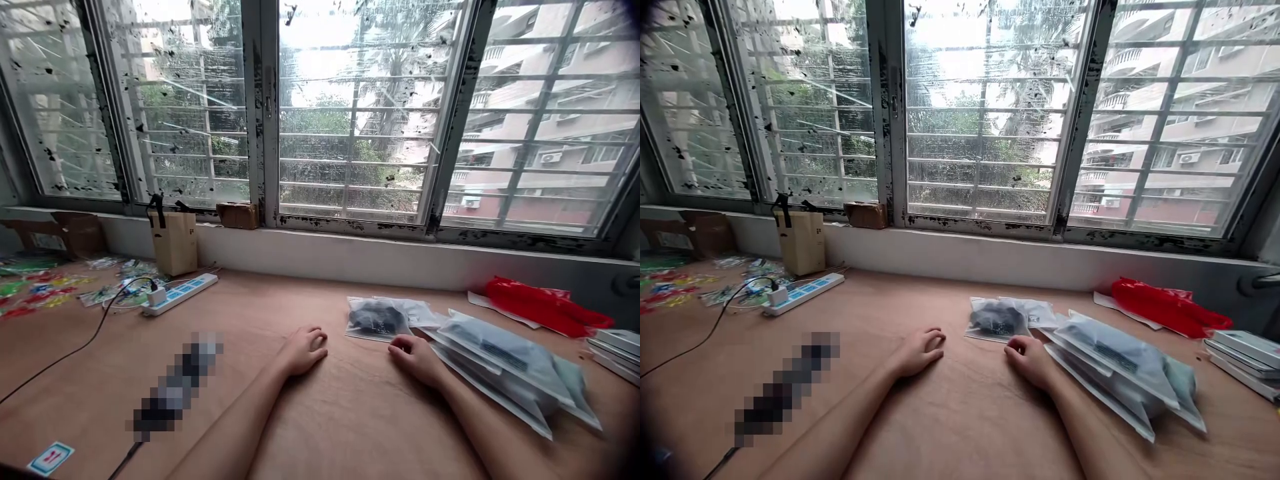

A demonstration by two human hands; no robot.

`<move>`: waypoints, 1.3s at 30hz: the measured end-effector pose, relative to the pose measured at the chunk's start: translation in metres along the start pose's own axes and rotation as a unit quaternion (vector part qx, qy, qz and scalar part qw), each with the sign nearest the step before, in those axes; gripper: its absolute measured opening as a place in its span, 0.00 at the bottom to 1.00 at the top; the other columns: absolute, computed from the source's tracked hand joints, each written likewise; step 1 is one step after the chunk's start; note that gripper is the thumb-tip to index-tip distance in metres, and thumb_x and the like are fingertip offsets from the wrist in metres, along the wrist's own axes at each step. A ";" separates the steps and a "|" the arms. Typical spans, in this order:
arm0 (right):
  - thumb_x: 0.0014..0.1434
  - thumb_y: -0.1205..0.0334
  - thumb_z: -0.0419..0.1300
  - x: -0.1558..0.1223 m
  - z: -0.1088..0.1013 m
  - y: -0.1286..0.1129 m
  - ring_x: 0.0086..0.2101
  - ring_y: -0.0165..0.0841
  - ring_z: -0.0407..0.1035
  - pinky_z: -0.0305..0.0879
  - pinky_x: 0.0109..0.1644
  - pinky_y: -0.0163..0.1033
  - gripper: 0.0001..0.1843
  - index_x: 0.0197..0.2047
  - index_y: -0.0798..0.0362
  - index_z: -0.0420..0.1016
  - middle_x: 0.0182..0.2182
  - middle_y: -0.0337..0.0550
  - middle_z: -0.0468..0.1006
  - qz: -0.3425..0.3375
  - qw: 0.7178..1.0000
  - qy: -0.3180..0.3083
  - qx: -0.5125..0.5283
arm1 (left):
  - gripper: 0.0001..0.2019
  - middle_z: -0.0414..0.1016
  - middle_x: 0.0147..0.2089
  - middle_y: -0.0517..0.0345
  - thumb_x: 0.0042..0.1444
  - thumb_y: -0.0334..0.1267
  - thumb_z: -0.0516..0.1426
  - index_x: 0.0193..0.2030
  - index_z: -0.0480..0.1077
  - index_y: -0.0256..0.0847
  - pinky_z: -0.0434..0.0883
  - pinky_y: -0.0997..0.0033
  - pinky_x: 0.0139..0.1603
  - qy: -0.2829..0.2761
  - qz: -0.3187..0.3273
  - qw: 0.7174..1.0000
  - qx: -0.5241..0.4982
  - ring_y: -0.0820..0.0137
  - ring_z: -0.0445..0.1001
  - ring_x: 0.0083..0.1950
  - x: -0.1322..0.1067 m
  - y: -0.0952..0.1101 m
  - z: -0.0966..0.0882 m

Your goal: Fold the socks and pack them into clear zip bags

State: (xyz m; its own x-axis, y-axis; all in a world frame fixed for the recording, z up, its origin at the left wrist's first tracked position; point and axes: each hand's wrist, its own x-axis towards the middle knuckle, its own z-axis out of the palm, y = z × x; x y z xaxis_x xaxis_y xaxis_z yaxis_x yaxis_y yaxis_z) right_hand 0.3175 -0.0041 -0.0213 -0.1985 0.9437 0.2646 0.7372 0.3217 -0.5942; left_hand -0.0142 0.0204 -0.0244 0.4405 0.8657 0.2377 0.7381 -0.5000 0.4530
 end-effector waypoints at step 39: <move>0.58 0.50 0.54 0.002 -0.011 0.013 0.34 0.39 0.72 0.62 0.39 0.40 0.14 0.33 0.51 0.72 0.32 0.44 0.78 0.083 0.977 0.178 -0.082 | 0.17 0.72 0.61 0.52 0.55 0.45 0.57 0.50 0.76 0.45 0.64 0.62 0.64 0.009 -0.010 1.000 -0.022 0.58 0.70 0.62 0.000 0.005 -0.007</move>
State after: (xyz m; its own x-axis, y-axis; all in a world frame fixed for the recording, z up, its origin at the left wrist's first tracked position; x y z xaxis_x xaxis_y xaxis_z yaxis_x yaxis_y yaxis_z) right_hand 0.3338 0.0011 -0.0202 0.1487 0.8856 0.4399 0.8399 0.1217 -0.5289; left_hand -0.0140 0.0182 -0.0164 0.4171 0.8758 0.2430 0.7230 -0.4817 0.4952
